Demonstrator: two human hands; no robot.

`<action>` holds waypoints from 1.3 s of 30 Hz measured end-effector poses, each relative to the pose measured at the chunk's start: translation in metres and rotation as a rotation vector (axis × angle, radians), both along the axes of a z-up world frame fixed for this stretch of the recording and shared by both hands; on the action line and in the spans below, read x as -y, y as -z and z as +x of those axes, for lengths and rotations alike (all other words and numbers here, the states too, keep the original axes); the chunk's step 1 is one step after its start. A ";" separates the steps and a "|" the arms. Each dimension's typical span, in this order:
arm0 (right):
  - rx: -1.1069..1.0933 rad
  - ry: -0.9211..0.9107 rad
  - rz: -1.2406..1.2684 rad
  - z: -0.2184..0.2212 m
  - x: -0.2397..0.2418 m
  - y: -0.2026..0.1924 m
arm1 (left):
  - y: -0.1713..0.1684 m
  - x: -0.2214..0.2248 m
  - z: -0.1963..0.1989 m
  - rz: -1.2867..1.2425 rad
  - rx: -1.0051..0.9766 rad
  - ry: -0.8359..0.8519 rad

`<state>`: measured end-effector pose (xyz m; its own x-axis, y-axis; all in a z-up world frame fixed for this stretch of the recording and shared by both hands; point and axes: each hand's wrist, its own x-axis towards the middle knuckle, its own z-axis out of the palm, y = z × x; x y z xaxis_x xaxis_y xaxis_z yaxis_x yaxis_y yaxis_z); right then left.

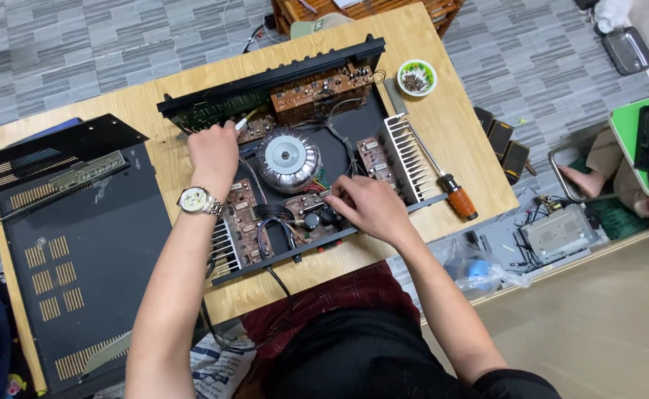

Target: Repair and clean the internal components of an electronic amplifier using a brush and screwdriver

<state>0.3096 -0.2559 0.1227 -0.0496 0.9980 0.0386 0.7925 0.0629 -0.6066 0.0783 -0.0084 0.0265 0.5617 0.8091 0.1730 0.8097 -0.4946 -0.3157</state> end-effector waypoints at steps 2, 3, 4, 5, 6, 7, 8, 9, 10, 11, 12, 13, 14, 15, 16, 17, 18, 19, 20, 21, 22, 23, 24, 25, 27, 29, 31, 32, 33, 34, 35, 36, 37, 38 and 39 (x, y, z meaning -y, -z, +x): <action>-0.006 -0.016 0.018 0.004 -0.001 0.009 | -0.002 0.002 -0.004 0.020 -0.010 -0.005; -0.013 -0.030 0.039 0.003 -0.003 0.014 | -0.002 0.003 -0.010 0.042 -0.020 -0.008; -0.023 -0.059 0.033 0.002 -0.001 0.010 | -0.003 0.007 -0.011 0.035 -0.031 -0.037; 0.005 -0.042 0.032 0.000 0.000 0.005 | -0.003 0.010 -0.013 0.053 -0.039 -0.030; 0.038 -0.028 0.037 0.000 -0.002 -0.001 | -0.006 0.011 -0.013 0.076 -0.044 -0.026; 0.033 -0.058 0.038 -0.002 -0.003 0.001 | -0.002 0.008 -0.015 0.075 -0.049 -0.056; 0.043 -0.014 0.032 -0.002 -0.002 0.004 | 0.005 0.006 -0.013 0.091 -0.005 -0.023; 0.053 0.030 0.027 -0.001 -0.002 0.008 | 0.011 0.004 -0.011 0.107 0.040 0.009; 0.052 0.015 0.026 -0.002 -0.001 0.009 | 0.015 0.001 -0.009 0.107 0.038 -0.006; 0.058 0.033 0.017 -0.001 0.000 0.010 | 0.018 -0.001 -0.007 0.117 0.074 0.018; 0.065 0.059 0.010 0.000 0.001 0.011 | 0.022 -0.005 -0.002 0.130 0.110 0.051; 0.064 0.052 0.011 -0.003 0.000 0.010 | 0.032 -0.012 0.000 0.132 0.109 0.044; 0.050 0.071 0.010 -0.004 0.001 0.009 | 0.043 -0.020 0.004 0.134 0.110 0.064; 0.037 0.090 0.008 -0.004 0.001 0.008 | 0.054 -0.027 0.009 0.136 0.111 0.084; 0.040 0.089 0.011 -0.004 0.001 0.009 | 0.056 -0.028 0.010 0.139 0.114 0.082; 0.051 0.084 0.012 -0.003 0.001 0.009 | 0.058 -0.029 0.012 0.129 0.109 0.090; 0.062 0.076 0.014 0.000 0.000 0.010 | 0.060 -0.030 0.014 0.120 0.103 0.096; 0.066 0.072 0.017 0.000 -0.001 0.007 | 0.058 -0.032 0.014 0.123 0.106 0.092; 0.048 0.074 0.012 -0.002 0.000 0.006 | 0.058 -0.032 0.011 0.098 0.096 0.075; 0.030 0.075 0.007 -0.004 0.001 0.005 | 0.058 -0.031 0.008 0.073 0.086 0.058; 0.027 0.074 0.004 -0.004 0.002 0.005 | 0.059 -0.031 0.004 0.070 0.083 0.057; 0.031 0.078 0.005 -0.004 0.002 0.005 | 0.060 -0.030 0.000 0.083 0.058 0.069; 0.034 0.081 0.009 -0.004 0.002 0.004 | 0.059 -0.031 -0.004 0.099 0.033 0.082; 0.032 0.080 0.009 -0.004 0.002 0.004 | 0.055 -0.027 -0.006 0.098 0.031 0.081; 0.022 0.088 0.006 -0.003 0.002 0.005 | 0.044 -0.021 -0.008 0.098 0.027 0.070; 0.021 0.080 0.002 -0.002 0.003 0.006 | 0.044 -0.021 -0.005 0.106 0.033 0.083; 0.025 0.070 0.008 -0.003 0.002 0.005 | 0.040 -0.022 0.000 0.123 0.043 0.095; 0.020 0.070 0.008 -0.003 0.002 0.004 | 0.038 -0.020 0.004 0.132 0.058 0.102; 0.016 0.070 0.009 -0.003 0.003 0.003 | 0.036 -0.017 0.008 0.141 0.074 0.109; 0.015 0.070 0.010 -0.003 0.002 0.003 | 0.044 -0.022 0.011 0.142 0.074 0.109; 0.016 0.074 0.013 -0.003 0.002 0.004 | 0.053 -0.027 0.014 0.142 0.070 0.117; 0.016 0.077 0.014 -0.003 0.002 0.005 | 0.061 -0.031 0.017 0.140 0.065 0.125; 0.015 0.076 0.015 -0.003 0.002 0.005 | 0.055 -0.028 0.016 0.141 0.064 0.124; 0.020 0.077 0.017 -0.003 0.003 0.005 | 0.049 -0.025 0.015 0.146 0.051 0.120; 0.025 0.078 0.020 -0.003 0.003 0.005 | 0.043 -0.022 0.014 0.151 0.038 0.115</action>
